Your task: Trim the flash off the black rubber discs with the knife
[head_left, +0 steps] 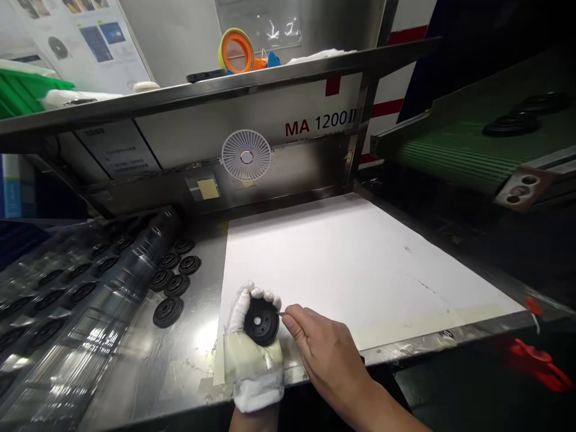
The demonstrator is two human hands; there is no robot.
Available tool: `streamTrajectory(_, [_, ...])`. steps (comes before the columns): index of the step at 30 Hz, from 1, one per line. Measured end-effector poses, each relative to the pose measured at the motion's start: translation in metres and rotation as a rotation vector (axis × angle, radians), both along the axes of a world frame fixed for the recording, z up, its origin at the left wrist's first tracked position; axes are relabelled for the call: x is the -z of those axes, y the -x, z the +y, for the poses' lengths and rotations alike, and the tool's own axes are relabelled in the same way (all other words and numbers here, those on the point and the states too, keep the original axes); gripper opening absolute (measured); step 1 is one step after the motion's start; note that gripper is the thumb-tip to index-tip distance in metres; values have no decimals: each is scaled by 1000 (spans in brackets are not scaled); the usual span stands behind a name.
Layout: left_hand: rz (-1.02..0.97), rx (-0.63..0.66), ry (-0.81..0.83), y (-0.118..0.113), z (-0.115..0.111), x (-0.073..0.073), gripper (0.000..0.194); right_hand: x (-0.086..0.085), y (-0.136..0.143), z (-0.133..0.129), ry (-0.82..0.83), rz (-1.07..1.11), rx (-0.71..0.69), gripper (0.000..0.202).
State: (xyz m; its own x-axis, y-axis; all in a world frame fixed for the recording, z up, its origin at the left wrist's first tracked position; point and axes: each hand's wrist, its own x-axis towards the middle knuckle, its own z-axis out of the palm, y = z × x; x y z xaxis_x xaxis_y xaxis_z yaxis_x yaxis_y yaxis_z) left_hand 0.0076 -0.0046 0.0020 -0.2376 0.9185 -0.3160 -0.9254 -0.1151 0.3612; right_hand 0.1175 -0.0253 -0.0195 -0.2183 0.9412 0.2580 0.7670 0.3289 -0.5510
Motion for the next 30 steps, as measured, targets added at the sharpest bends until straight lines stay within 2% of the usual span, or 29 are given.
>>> streamTrajectory(4, [27,-36,30,-1,4,-2,9,2,2,2,31,28,14,30])
streamTrajectory(8, [52,-18,-4,1,6,2,8,2,1,4,63,36,9,30])
streamTrajectory(11, [81,10,-33,3,5,7,10,0,-2,2,63,25,-16,31])
streamTrajectory(16, [89,13,30,6,4,9,11,-2,-4,-1,88,23,-106,30])
streamTrajectory(21, [127,48,-57,6,3,9,9,2,-4,2,34,-4,-39,30])
streamTrajectory(25, [111,35,-25,7,2,12,9,7,-3,1,19,-65,-33,29])
streamTrajectory(30, [107,18,-12,8,1,13,9,7,2,-5,64,-18,-38,29])
